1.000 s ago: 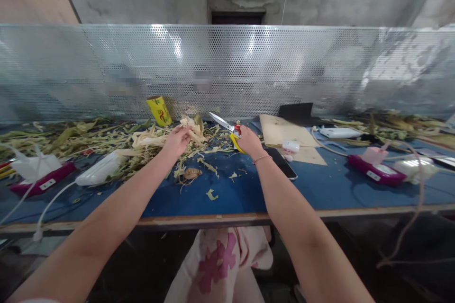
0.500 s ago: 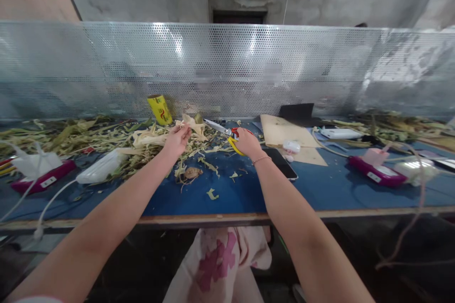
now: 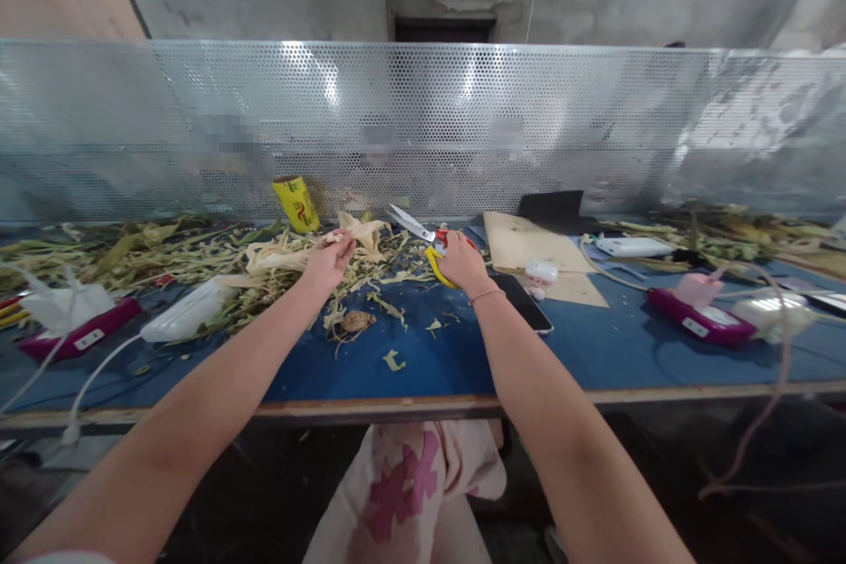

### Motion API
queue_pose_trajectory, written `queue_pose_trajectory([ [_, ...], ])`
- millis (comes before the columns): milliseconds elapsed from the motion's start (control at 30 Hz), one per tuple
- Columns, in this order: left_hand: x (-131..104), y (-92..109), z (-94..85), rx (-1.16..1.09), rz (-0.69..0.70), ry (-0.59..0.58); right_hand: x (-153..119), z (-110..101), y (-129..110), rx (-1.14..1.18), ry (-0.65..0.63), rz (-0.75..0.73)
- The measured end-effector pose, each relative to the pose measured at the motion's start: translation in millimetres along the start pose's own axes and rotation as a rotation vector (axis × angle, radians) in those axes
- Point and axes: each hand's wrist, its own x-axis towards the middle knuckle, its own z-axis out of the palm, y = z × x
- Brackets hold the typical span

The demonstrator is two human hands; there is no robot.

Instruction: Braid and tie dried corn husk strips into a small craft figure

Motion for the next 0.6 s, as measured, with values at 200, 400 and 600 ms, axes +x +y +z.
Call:
queue_pose_trajectory([
  [200,1.6,2.4,0.2,-0.073,-0.019,0.028,-3.2,-0.7,-5.0,0.028,-0.015,-0.064],
  [400,1.5,8.1,2.4,-0.141,0.003,0.052,-8.5,-0.6,-19.9,0.024,-0.150,-0.079],
  [600,-4.4,0.1,2.8,-0.007,0.079,-0.091,-12.0,0.8,-36.1,0.079,-0.224,-0.073],
])
